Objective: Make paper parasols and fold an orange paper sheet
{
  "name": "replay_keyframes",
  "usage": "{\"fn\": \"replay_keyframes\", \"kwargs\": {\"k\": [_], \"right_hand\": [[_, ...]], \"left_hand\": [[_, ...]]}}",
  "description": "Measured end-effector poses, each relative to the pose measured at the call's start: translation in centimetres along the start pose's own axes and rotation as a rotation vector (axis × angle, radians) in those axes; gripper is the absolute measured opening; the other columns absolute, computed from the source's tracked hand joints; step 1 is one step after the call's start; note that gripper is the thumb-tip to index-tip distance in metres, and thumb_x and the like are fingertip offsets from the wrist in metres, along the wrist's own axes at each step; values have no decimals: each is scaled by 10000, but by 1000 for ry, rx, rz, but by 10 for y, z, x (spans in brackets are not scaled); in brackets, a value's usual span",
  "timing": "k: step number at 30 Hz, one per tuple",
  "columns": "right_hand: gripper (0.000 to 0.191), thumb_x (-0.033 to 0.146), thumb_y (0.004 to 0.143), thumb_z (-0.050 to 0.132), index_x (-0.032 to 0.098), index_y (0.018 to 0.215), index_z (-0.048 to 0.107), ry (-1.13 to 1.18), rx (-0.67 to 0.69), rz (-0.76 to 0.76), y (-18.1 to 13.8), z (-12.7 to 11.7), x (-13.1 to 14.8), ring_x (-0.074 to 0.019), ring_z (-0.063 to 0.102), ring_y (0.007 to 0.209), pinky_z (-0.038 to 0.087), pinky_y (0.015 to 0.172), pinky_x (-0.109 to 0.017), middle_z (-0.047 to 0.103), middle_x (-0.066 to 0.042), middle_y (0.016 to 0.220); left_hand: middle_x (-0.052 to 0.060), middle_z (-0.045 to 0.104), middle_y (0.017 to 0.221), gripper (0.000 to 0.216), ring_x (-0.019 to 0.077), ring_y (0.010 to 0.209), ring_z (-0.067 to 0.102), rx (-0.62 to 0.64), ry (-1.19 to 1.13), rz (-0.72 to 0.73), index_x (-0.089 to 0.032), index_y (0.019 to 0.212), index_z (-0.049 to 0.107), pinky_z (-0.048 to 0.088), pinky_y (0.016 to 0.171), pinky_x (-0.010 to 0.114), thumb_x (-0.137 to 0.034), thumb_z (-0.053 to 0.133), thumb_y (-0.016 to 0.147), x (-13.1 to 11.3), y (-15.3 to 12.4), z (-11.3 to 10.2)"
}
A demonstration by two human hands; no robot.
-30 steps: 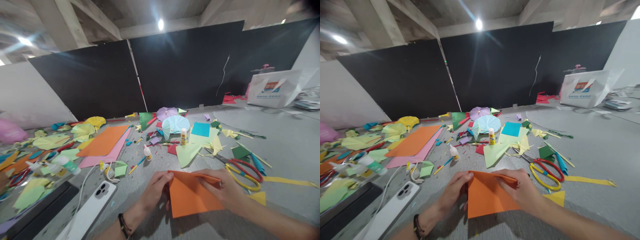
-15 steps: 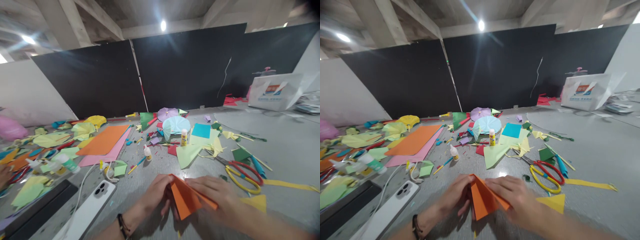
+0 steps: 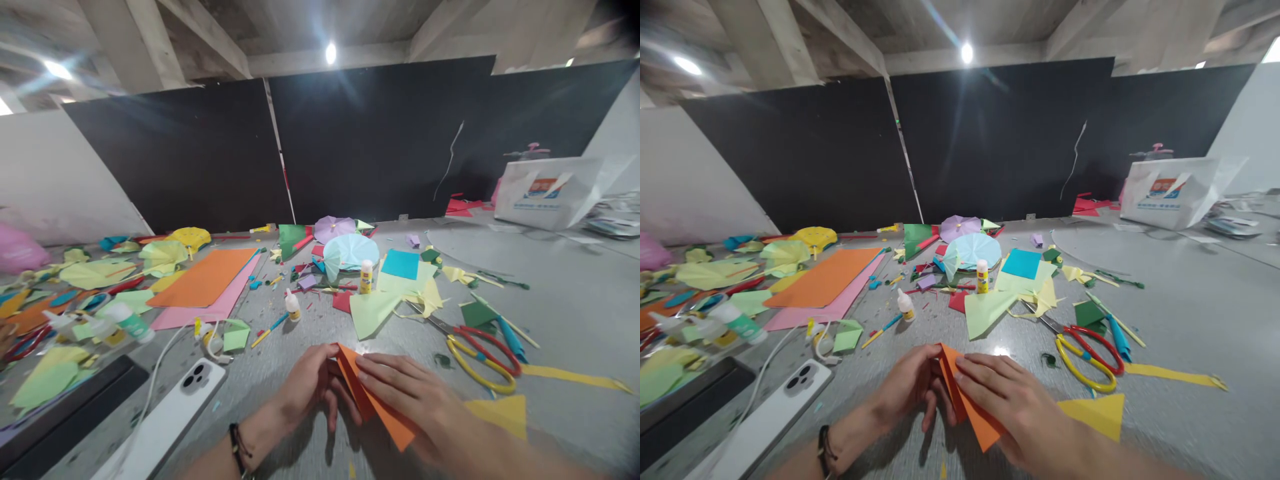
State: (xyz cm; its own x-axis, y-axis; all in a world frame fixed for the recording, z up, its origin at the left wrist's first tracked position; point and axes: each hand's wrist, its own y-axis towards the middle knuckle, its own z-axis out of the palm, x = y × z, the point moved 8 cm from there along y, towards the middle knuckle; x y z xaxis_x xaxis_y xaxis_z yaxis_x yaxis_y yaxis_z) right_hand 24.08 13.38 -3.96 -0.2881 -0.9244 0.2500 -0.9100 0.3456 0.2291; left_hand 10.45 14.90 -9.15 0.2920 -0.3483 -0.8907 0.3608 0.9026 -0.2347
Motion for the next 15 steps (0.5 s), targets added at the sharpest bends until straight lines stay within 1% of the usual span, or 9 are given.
{"fn": "replay_keyframes", "kwargs": {"k": [4,8,15], "right_hand": [[1050,2,550,478,190,1577,371,40,-22,-11,-2,-5,0,-284,407,1474,389,1185,-505,425,-80,1605],[962,2,625,493,184,1565,396,61,-36,-58,-3,-10,4,-276,449,1447,386,1188,-478,486,-96,1565],[949,21,672,504,195,1590,342,31,0,-91,-6,-5,5,-292,439,1451,378,1189,-504,465,-93,1580]], "left_hand": [[162,719,653,485,261,510,719,-7,4,-24,-78,996,617,448,295,211,-501,402,897,3,1,-1],[186,720,650,500,267,506,717,-8,10,-41,-62,971,627,444,288,215,-498,397,889,6,2,-2],[187,722,660,514,272,494,709,-5,-37,-62,-42,1017,621,438,275,223,-487,408,873,11,3,-6]]}}
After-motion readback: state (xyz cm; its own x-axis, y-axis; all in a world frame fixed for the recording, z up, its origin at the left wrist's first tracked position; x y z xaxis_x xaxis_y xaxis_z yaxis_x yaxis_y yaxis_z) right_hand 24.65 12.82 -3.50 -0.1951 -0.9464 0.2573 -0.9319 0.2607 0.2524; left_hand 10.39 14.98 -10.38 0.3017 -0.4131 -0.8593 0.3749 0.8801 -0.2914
